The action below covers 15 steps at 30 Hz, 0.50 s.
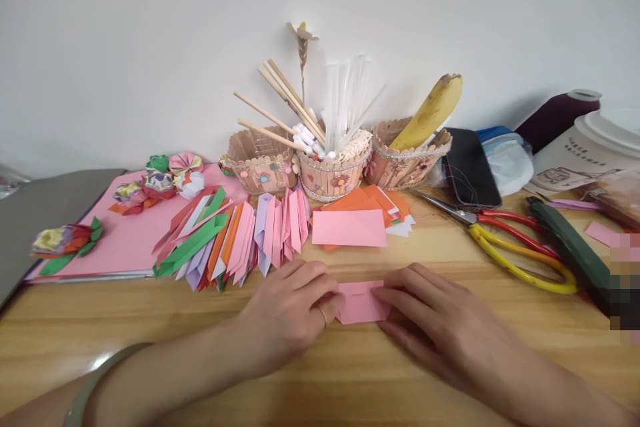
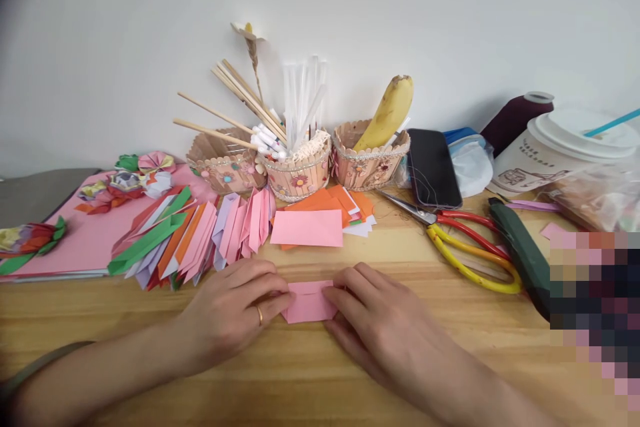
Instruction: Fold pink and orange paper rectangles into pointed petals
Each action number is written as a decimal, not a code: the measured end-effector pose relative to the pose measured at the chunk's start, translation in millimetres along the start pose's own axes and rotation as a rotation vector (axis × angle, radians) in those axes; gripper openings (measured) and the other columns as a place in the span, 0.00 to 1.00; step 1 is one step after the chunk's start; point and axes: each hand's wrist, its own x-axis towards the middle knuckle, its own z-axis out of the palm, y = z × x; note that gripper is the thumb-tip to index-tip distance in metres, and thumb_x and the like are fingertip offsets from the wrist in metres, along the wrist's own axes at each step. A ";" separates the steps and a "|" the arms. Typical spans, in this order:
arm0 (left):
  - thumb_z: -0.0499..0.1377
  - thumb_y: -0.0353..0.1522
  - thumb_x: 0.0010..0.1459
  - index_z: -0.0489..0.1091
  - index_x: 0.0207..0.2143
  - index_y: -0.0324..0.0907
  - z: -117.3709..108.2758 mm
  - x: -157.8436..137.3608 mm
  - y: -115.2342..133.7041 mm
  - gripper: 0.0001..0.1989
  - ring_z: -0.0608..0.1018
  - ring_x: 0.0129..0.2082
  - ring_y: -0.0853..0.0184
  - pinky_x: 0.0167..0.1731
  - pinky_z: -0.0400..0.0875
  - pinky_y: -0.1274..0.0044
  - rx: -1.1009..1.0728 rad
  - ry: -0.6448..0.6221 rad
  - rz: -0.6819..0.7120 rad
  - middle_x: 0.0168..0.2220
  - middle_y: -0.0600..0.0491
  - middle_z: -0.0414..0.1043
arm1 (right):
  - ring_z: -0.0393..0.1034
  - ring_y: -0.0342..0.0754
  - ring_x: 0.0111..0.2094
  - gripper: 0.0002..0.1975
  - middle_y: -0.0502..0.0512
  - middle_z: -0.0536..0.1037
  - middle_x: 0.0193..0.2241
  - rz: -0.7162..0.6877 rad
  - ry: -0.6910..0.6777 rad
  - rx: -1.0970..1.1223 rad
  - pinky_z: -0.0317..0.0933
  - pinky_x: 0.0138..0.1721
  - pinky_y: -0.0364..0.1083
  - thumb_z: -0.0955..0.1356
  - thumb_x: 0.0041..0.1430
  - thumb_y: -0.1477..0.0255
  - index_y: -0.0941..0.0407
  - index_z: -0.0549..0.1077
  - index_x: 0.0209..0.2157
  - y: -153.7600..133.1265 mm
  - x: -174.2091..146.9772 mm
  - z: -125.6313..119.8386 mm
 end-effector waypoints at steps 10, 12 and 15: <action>0.54 0.28 0.56 0.68 0.30 0.37 -5.0 4.4 3.7 0.04 0.72 0.37 0.62 0.37 0.67 0.69 -0.049 -0.021 -0.031 0.31 0.50 0.73 | 0.66 0.47 0.31 0.04 0.54 0.71 0.30 0.001 -0.041 0.125 0.63 0.31 0.46 0.62 0.62 0.76 0.58 0.68 0.38 7.0 2.7 -9.3; 0.54 0.27 0.56 0.69 0.29 0.37 -3.5 3.6 3.4 0.05 0.72 0.37 0.62 0.38 0.67 0.70 -0.043 -0.016 -0.026 0.32 0.51 0.73 | 0.66 0.48 0.33 0.05 0.56 0.72 0.31 -0.013 -0.046 0.114 0.63 0.33 0.47 0.62 0.62 0.77 0.58 0.68 0.36 6.5 3.0 -10.2; 0.54 0.26 0.58 0.69 0.28 0.37 -1.3 3.0 2.9 0.07 0.72 0.36 0.63 0.37 0.66 0.70 -0.020 0.020 -0.026 0.31 0.52 0.73 | 0.67 0.49 0.35 0.05 0.57 0.73 0.35 -0.032 -0.043 0.113 0.64 0.35 0.48 0.62 0.61 0.76 0.57 0.69 0.36 6.6 3.1 -10.5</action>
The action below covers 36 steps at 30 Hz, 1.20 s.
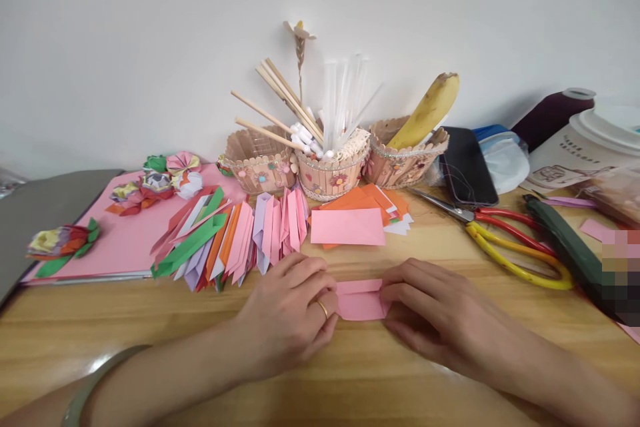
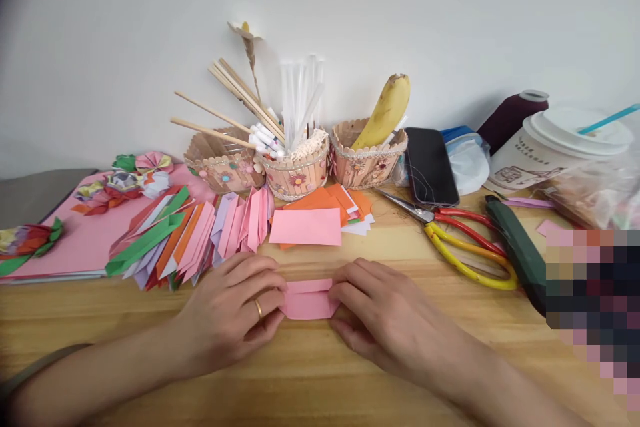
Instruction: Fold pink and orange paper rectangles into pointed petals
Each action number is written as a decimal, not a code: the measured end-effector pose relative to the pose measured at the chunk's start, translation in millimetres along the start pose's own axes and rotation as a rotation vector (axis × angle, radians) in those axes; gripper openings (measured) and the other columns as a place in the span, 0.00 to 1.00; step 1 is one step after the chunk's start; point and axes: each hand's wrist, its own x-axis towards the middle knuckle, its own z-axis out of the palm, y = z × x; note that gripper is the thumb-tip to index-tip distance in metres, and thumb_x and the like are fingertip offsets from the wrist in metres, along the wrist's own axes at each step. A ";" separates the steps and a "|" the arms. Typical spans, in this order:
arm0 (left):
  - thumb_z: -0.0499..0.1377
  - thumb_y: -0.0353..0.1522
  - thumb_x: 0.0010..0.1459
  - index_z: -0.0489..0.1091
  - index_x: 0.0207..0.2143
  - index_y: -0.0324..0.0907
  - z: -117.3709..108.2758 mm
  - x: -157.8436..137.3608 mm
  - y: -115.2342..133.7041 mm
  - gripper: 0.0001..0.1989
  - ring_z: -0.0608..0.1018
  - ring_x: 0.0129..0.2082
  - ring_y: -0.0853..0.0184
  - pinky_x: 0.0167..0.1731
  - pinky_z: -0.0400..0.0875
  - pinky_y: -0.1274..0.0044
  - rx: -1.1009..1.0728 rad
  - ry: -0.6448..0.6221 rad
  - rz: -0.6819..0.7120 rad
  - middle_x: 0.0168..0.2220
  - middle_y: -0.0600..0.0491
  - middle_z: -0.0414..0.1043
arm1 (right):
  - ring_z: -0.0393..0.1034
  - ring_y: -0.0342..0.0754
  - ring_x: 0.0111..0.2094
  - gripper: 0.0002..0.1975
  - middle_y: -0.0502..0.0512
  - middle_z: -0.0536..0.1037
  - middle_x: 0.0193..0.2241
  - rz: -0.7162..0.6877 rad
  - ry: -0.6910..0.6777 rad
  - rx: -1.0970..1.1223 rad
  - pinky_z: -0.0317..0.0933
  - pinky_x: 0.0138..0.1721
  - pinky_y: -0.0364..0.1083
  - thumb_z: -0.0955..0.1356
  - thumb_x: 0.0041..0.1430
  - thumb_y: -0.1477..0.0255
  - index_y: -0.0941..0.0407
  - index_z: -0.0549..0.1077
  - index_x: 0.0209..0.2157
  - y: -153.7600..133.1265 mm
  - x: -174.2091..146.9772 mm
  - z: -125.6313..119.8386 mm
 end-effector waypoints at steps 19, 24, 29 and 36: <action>0.61 0.26 0.54 0.69 0.29 0.41 -2.9 -1.5 3.8 0.04 0.69 0.42 0.62 0.44 0.64 0.69 -0.335 -0.012 -0.349 0.33 0.55 0.73 | 0.69 0.46 0.35 0.08 0.54 0.72 0.34 0.181 0.085 0.144 0.65 0.36 0.46 0.61 0.63 0.76 0.55 0.71 0.33 1.1 -0.1 13.4; 0.59 0.26 0.56 0.69 0.29 0.40 -1.9 -0.5 8.4 0.03 0.70 0.39 0.63 0.41 0.63 0.68 -0.336 -0.047 -0.431 0.33 0.55 0.72 | 0.69 0.46 0.35 0.08 0.55 0.70 0.35 0.215 0.103 0.145 0.66 0.35 0.45 0.60 0.63 0.76 0.55 0.69 0.33 0.6 2.2 15.3; 0.58 0.26 0.56 0.68 0.29 0.38 -0.4 1.7 10.0 0.03 0.69 0.39 0.62 0.40 0.62 0.66 -0.328 -0.076 -0.454 0.32 0.53 0.71 | 0.68 0.45 0.33 0.09 0.54 0.69 0.33 0.238 0.103 0.157 0.66 0.34 0.44 0.60 0.63 0.76 0.55 0.67 0.31 -1.1 5.9 14.5; 0.56 0.24 0.55 0.68 0.28 0.39 -2.2 3.8 8.4 0.05 0.69 0.41 0.61 0.41 0.63 0.66 -0.335 -0.077 -0.424 0.31 0.53 0.71 | 0.68 0.45 0.29 0.10 0.54 0.70 0.31 0.141 0.051 0.024 0.63 0.28 0.43 0.58 0.66 0.72 0.55 0.67 0.31 -0.4 4.4 13.8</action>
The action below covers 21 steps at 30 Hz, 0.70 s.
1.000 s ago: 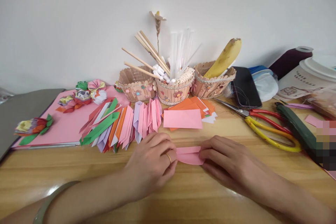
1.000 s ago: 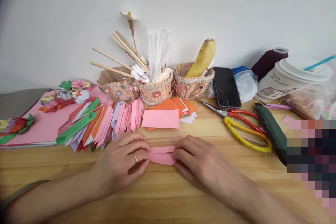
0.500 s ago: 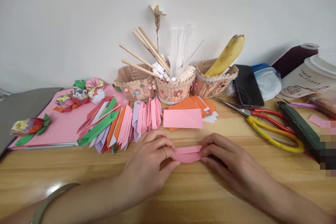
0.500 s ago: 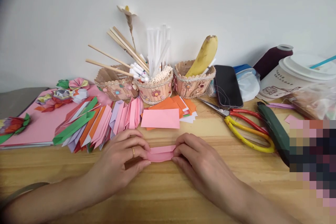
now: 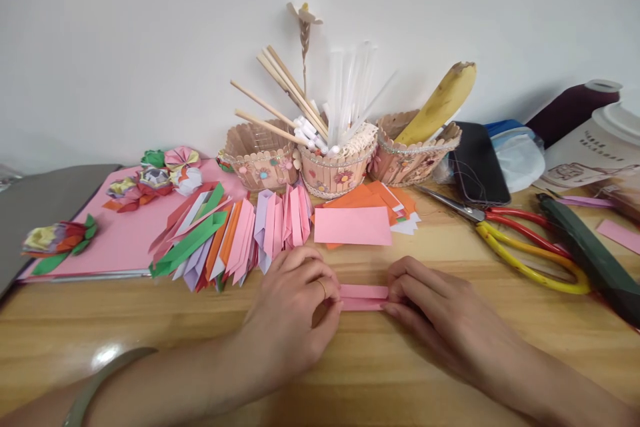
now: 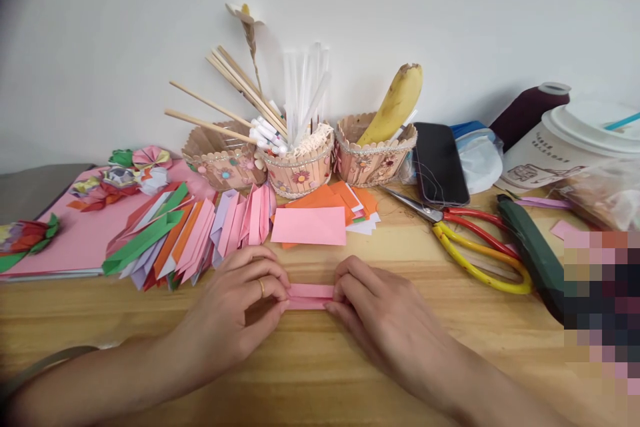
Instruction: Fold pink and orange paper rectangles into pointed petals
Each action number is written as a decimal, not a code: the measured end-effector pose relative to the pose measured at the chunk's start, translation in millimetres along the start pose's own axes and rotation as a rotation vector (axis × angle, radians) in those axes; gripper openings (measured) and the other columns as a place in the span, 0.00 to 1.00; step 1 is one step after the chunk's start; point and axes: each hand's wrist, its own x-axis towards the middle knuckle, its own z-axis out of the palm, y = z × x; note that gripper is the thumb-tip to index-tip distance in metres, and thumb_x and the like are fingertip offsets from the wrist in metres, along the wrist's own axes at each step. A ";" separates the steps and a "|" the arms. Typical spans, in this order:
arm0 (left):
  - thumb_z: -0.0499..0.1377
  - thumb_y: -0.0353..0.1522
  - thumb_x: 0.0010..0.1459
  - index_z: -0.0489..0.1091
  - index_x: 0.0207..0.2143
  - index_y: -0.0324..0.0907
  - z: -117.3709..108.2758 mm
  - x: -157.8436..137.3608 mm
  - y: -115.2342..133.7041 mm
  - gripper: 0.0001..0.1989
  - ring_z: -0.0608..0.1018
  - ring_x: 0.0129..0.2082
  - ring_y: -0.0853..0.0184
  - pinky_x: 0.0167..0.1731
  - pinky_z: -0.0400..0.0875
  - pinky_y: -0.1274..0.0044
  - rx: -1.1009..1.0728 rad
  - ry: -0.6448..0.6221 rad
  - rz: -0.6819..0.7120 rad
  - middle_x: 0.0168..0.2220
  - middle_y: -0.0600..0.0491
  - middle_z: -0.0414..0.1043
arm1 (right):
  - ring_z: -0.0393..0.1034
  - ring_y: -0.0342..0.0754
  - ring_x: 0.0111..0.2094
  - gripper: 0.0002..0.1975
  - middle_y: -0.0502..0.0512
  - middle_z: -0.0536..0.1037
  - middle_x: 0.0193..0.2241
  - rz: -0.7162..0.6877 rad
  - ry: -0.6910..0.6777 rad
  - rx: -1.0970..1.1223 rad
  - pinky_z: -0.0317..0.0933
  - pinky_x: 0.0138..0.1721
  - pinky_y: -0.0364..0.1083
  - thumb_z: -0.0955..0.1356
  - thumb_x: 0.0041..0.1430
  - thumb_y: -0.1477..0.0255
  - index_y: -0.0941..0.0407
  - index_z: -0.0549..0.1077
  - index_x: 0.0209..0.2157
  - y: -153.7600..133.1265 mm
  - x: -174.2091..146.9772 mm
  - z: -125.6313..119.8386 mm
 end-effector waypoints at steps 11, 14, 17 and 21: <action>0.56 0.26 0.56 0.68 0.29 0.40 0.7 -0.8 -0.4 0.04 0.69 0.40 0.60 0.40 0.63 0.65 -0.004 0.001 -0.009 0.31 0.53 0.72 | 0.67 0.46 0.28 0.11 0.55 0.69 0.29 0.046 -0.002 -0.045 0.63 0.29 0.44 0.58 0.64 0.74 0.56 0.67 0.28 -4.7 0.6 2.0; 0.55 0.25 0.55 0.67 0.27 0.39 0.9 1.4 1.0 0.05 0.69 0.40 0.60 0.40 0.64 0.65 0.018 -0.013 -0.019 0.30 0.53 0.71 | 0.66 0.46 0.27 0.10 0.54 0.69 0.28 0.073 -0.002 -0.050 0.63 0.28 0.44 0.59 0.62 0.75 0.56 0.66 0.28 -5.4 1.0 3.4; 0.54 0.24 0.54 0.65 0.26 0.39 1.9 3.2 1.9 0.05 0.69 0.40 0.60 0.39 0.64 0.65 0.050 -0.027 -0.038 0.30 0.52 0.70 | 0.66 0.45 0.27 0.09 0.53 0.68 0.27 0.107 0.016 -0.056 0.62 0.27 0.44 0.60 0.61 0.76 0.56 0.65 0.27 -5.5 1.0 5.7; 0.55 0.24 0.52 0.64 0.25 0.39 4.2 4.6 1.9 0.05 0.68 0.40 0.59 0.39 0.64 0.64 0.076 -0.035 -0.055 0.30 0.52 0.69 | 0.64 0.44 0.25 0.08 0.52 0.67 0.26 0.127 0.054 -0.062 0.59 0.25 0.43 0.61 0.58 0.77 0.55 0.64 0.25 -6.0 0.8 7.9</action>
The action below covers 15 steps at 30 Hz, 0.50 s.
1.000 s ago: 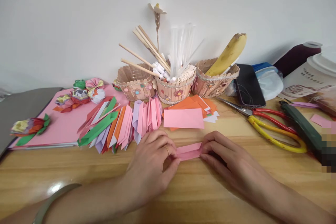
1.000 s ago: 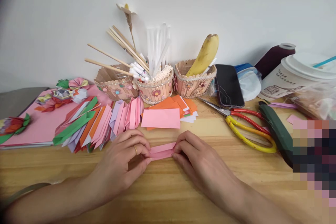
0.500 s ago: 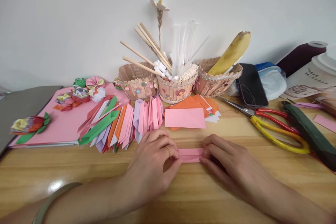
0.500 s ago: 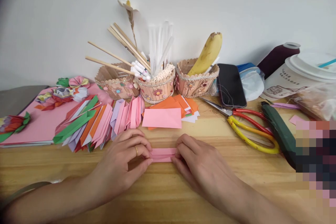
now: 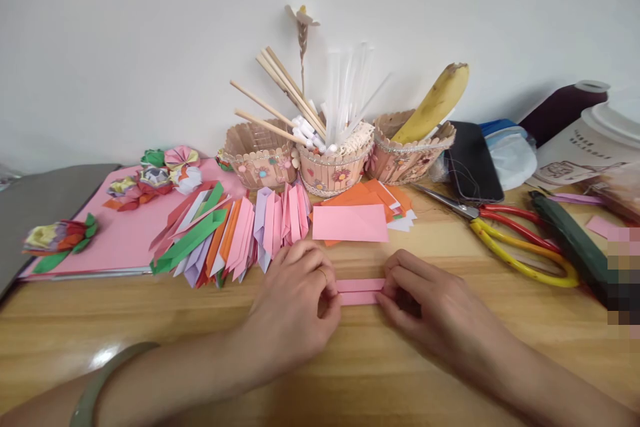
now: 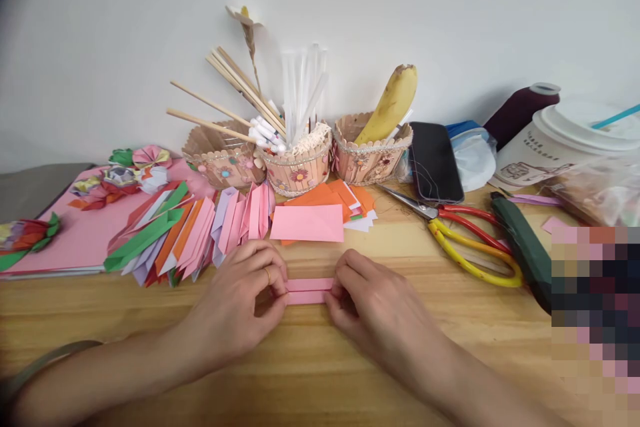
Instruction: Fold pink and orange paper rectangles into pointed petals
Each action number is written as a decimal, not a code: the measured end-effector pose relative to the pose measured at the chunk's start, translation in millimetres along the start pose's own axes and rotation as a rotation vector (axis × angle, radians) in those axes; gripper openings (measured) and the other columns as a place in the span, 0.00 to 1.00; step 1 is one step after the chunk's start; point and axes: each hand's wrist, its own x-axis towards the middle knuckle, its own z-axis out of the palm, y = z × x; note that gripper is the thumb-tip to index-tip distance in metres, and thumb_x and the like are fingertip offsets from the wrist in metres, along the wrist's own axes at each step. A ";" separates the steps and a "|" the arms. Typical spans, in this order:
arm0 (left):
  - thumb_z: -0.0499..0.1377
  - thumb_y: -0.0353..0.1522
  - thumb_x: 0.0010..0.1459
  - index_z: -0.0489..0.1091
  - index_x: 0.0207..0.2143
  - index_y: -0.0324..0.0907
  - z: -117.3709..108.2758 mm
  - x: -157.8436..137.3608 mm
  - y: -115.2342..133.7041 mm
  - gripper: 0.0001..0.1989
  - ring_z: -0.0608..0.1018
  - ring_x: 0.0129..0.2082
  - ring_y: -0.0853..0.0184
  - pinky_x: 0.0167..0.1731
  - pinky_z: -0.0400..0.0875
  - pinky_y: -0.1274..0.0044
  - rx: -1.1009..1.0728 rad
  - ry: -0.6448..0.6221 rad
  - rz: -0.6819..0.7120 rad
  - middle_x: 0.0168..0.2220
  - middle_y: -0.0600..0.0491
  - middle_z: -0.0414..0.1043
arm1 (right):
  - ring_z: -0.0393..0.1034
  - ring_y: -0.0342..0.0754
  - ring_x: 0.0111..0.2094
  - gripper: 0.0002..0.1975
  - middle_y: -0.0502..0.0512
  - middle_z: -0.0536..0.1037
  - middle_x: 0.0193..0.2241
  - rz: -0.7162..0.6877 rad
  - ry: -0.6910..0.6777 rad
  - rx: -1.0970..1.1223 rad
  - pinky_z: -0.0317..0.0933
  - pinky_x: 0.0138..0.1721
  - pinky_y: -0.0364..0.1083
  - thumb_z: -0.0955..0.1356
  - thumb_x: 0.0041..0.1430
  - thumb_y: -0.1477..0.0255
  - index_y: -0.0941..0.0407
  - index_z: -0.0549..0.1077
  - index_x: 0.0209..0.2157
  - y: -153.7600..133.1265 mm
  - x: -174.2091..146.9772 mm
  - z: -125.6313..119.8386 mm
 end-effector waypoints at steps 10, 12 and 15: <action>0.54 0.24 0.54 0.66 0.33 0.40 -0.2 -3.5 -1.8 0.05 0.68 0.40 0.60 0.38 0.63 0.65 0.102 -0.025 0.056 0.33 0.52 0.69 | 0.65 0.45 0.24 0.09 0.52 0.67 0.25 -0.023 0.036 -0.116 0.58 0.24 0.43 0.60 0.59 0.76 0.55 0.63 0.25 -0.2 1.7 3.2; 0.54 0.25 0.58 0.69 0.36 0.42 1.3 -5.3 -3.3 0.07 0.68 0.41 0.59 0.39 0.63 0.65 0.194 0.028 0.170 0.34 0.52 0.70 | 0.65 0.45 0.24 0.09 0.52 0.67 0.25 -0.036 0.035 -0.142 0.58 0.24 0.43 0.59 0.59 0.75 0.55 0.63 0.25 0.1 1.9 3.0; 0.51 0.25 0.62 0.72 0.37 0.40 3.9 -7.6 -5.2 0.10 0.70 0.41 0.59 0.39 0.63 0.65 0.347 0.143 0.357 0.32 0.51 0.71 | 0.65 0.44 0.23 0.10 0.52 0.68 0.25 -0.056 0.025 -0.189 0.58 0.24 0.43 0.59 0.60 0.75 0.55 0.63 0.25 -0.4 2.0 1.6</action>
